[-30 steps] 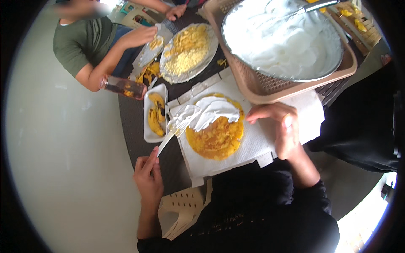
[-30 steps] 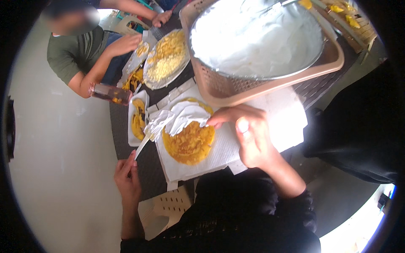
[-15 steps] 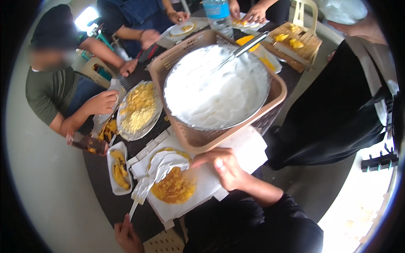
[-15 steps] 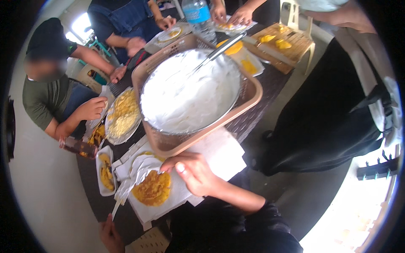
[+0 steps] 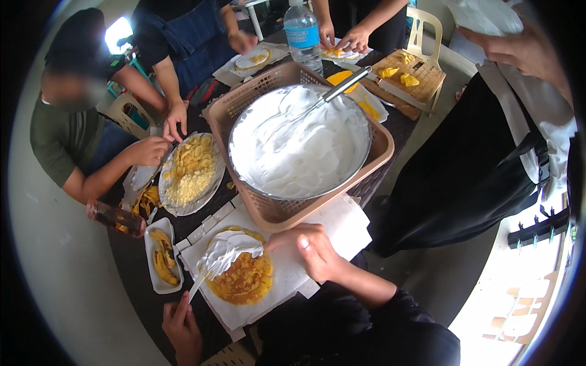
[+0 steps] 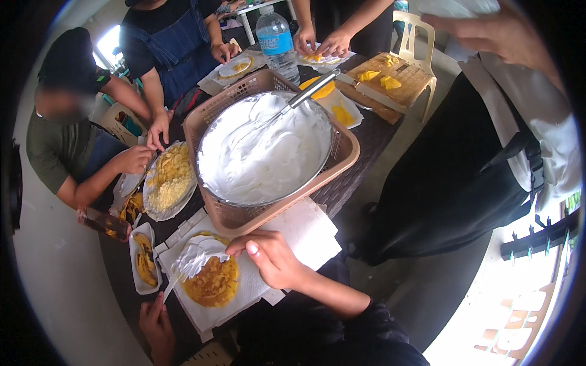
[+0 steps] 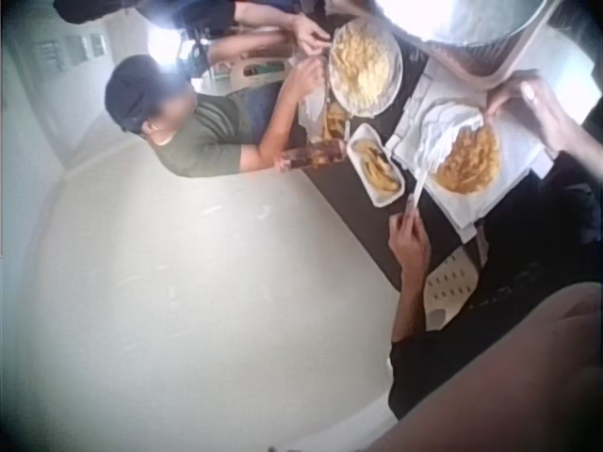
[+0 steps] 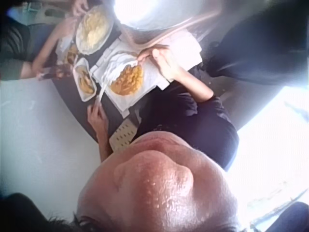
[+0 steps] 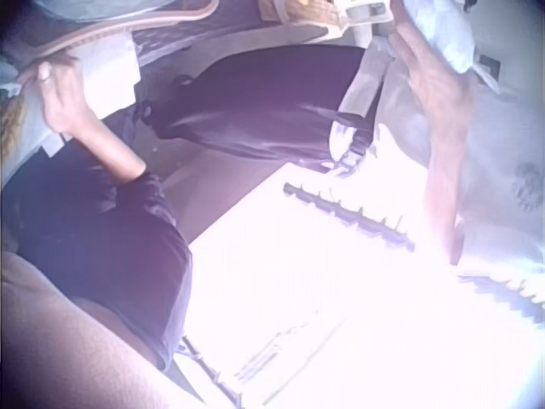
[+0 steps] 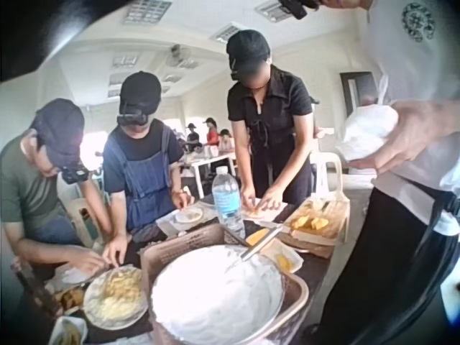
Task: The person places shredded yellow topping onto a flat round food item and then spreads a white creamy substance over it using a spatula. The person works at a table with other people in the background.
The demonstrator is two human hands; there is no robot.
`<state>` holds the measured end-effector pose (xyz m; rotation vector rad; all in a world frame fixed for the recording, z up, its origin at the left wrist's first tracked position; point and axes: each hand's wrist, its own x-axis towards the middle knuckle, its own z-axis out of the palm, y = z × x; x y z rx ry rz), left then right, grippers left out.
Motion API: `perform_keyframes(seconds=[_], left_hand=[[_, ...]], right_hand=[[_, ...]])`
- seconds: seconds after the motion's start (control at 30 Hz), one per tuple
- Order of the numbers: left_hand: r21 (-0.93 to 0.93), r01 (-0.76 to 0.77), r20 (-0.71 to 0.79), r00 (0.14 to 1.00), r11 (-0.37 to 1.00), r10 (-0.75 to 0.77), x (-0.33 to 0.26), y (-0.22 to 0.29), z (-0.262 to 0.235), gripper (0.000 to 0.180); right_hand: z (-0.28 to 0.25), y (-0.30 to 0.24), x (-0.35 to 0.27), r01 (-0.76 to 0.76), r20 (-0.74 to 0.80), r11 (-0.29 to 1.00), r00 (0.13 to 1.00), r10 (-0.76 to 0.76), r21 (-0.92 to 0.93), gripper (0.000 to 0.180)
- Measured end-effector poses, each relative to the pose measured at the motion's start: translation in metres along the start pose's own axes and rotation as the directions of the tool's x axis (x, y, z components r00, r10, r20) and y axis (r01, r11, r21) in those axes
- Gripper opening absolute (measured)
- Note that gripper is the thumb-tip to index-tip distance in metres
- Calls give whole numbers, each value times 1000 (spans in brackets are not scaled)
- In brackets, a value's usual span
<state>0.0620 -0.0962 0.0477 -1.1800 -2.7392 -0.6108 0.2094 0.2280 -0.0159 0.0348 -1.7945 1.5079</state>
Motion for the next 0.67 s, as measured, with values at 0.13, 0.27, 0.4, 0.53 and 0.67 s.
perform_keyframes(seconds=[0.13,0.27,0.4,0.53,0.67], left_hand=[[111,35,-9,999,993,-34,-31,-12,-9,38],[93,87,-24,996,992,-85,-58,-19,-25,40],[147,112,-85,991,983,-100,-61,-15,-34,41],[132,59,-108,993,990,-45,-36,-13,-32,39],[102,25,-93,996,994,-15,-9,-11,-27,40]], right_hand=[[-2,-2,0,-6,6,1000,1000,6,1,62],[-3,-3,1,-10,8,1000,1000,10,8,65],[-2,-4,1,-27,23,999,999,27,21,70],[-4,-12,5,-160,25,983,986,163,-85,96],[1,-6,-1,-232,33,972,972,234,-37,104]])
